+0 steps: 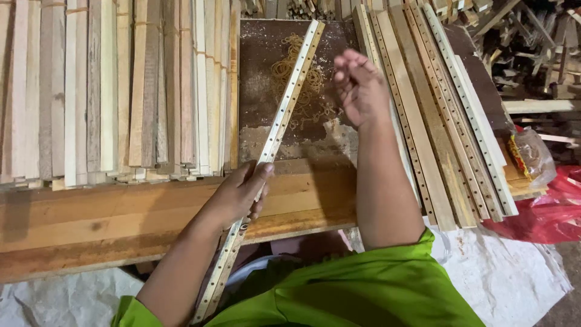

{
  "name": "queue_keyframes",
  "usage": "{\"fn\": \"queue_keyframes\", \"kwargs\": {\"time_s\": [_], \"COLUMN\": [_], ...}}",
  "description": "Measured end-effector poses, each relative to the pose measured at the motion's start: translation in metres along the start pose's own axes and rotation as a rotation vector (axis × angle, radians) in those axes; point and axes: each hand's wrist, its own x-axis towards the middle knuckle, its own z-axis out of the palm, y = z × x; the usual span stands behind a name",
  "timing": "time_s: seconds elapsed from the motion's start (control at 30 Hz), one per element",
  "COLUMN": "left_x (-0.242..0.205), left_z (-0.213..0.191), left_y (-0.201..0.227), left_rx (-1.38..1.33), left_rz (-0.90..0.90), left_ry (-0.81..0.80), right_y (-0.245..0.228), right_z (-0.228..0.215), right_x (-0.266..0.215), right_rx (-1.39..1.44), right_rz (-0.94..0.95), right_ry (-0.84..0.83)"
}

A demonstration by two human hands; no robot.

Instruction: Inspecting and sorting wooden slats with pre-drilled holes at a workbench

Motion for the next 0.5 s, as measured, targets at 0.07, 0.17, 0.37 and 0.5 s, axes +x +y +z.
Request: {"fn": "queue_keyframes", "kwargs": {"time_s": [0.07, 0.17, 0.37, 0.5], "left_x": [-0.003, 0.001, 0.003, 0.007], "left_z": [0.001, 0.001, -0.001, -0.004], "left_y": [0.007, 0.005, 0.004, -0.005], "left_rx": [0.127, 0.05, 0.094, 0.045], "left_rz": [-0.06, -0.066, -0.064, -0.005], "left_ry": [-0.036, -0.035, -0.035, -0.042], "right_y": [-0.011, -0.018, -0.009, 0.016], "right_z": [0.006, 0.012, 0.034, 0.025], "right_x": [0.009, 0.032, 0.044, 0.062], "right_rx": [0.083, -0.033, -0.787, -0.717], "right_rz": [0.038, -0.036, -0.067, -0.196], "right_ry": [0.01, 0.104, -0.123, -0.093]}}
